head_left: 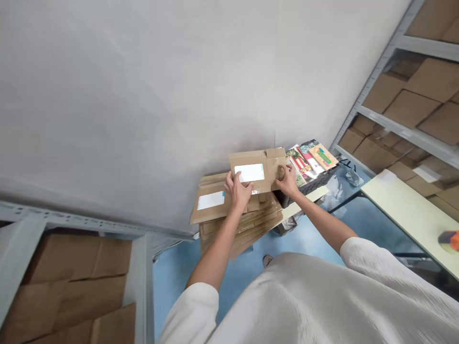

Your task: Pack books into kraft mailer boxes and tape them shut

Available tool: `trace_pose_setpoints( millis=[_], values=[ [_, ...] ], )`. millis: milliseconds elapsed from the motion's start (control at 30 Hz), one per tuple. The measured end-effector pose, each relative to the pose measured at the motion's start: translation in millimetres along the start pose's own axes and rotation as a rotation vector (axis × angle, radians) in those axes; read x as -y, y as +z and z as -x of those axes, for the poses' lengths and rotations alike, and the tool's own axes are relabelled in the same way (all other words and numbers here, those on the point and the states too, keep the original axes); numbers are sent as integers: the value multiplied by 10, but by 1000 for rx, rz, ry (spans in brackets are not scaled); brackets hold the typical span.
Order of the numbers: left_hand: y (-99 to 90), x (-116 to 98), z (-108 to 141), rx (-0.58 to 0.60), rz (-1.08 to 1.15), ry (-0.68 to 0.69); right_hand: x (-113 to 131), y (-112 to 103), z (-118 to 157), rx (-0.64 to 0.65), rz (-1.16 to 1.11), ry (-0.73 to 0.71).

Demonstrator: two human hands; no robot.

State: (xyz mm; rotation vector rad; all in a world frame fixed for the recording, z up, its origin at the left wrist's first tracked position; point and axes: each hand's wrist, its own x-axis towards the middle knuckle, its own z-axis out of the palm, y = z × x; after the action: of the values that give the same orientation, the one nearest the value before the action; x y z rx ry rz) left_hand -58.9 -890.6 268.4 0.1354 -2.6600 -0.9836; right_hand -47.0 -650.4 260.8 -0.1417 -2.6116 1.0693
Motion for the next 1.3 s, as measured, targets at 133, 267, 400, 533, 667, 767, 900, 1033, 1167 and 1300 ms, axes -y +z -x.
trace_pose_setpoints(
  millis=[133, 267, 400, 533, 667, 767, 900, 1033, 1167, 1300],
  values=[
    [528, -573, 186, 87, 72, 100, -600, -599, 115, -78, 28, 93],
    [1095, -1233, 475, 169, 137, 217, -1266, -1274, 323, -143, 64, 204],
    [1698, -1936, 840, 250, 190, 325, -1940, -2013, 612, -194, 116, 305],
    [2301, -2589, 1240, 372, 276, 423, -2560, -2716, 952, -260, 167, 419],
    [2841, -3142, 1609, 520, 334, 522, -3066, -3274, 1314, -337, 206, 554],
    [3214, -3489, 1846, 628, 371, 591, -3377, -3580, 1567, -383, 224, 650],
    [3692, -3878, 2099, 746, 412, 653, -3733, -3880, 1825, -430, 239, 765],
    [4169, -4247, 2239, 846, 448, 729, -4062, -4135, 1939, -478, 258, 862],
    [4659, -4639, 2287, 939, 474, 766, -4387, -4365, 1923, -510, 262, 957],
    [5102, -5005, 2323, 1046, 411, 765, -4689, -4528, 1883, -523, 247, 1062]
  ],
)
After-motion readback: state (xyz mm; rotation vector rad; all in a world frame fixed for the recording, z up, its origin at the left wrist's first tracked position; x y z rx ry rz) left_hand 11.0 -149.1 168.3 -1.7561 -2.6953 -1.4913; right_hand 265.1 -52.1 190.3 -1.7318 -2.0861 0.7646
